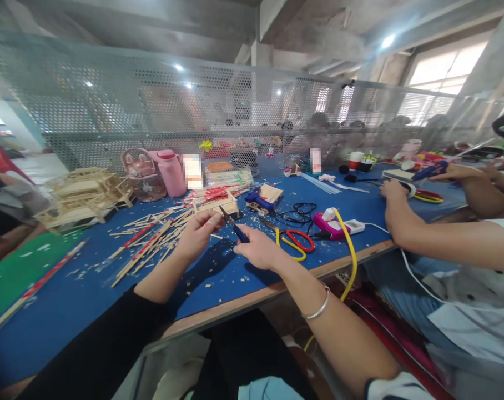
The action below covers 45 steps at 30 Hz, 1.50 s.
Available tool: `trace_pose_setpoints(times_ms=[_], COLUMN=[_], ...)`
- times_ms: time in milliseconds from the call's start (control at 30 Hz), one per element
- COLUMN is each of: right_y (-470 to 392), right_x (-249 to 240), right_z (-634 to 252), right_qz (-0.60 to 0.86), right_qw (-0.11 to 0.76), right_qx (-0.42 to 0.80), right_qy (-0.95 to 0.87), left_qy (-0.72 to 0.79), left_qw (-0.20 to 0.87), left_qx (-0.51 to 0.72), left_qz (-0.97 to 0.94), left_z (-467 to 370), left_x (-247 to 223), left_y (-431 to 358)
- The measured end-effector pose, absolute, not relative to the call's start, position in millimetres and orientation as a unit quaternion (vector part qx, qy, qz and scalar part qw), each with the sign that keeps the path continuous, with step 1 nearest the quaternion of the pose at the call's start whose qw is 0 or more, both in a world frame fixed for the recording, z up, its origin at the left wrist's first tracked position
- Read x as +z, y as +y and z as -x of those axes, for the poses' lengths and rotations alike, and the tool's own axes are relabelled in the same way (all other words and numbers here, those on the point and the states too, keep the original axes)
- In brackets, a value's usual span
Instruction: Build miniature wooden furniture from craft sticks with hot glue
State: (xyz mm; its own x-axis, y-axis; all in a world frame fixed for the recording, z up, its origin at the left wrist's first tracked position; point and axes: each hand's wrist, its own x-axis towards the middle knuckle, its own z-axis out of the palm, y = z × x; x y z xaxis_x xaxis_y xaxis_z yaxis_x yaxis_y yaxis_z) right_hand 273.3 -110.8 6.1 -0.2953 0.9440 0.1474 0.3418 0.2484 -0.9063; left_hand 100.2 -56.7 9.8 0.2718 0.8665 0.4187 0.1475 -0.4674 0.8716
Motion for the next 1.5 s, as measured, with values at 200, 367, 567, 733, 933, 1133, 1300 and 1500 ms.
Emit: trace_pose_setpoints(times_ms=[200, 367, 567, 733, 933, 1133, 1300, 1500], right_y=[-110, -109, -106, -104, -108, -109, -108, -108], right_x=[1, 3, -5, -10, -6, -8, -6, 0], right_z=[-273, -273, -276, -280, -281, -279, -279, -285], right_qz=[0.467, 0.500, 0.506, 0.502, 0.505, 0.515, 0.496, 0.486], right_qw=[0.383, 0.378, 0.358, 0.346, 0.343, 0.342, 0.353, 0.334], right_qx=[0.349, 0.230, 0.159, 0.129, 0.128, 0.114, 0.151, 0.278], right_qy=[-0.717, -0.744, -0.768, -0.782, -0.782, -0.777, -0.779, -0.759], left_qy=[0.353, 0.340, 0.373, 0.366, 0.351, 0.350, 0.346, 0.345], left_qw=[0.350, 0.280, 0.188, 0.168, 0.168, 0.222, 0.222, 0.224], left_qx=[0.483, 0.457, 0.425, 0.412, 0.417, 0.427, 0.422, 0.408], left_qz=[-0.721, -0.773, -0.803, -0.817, -0.821, -0.803, -0.808, -0.815], left_z=[-100, -98, -98, -99, -101, -103, -102, -102], left_x=[10, 11, 9, 6, 6, 0, 1, 7], left_y=[-57, -61, -61, -59, -61, -57, -57, -60])
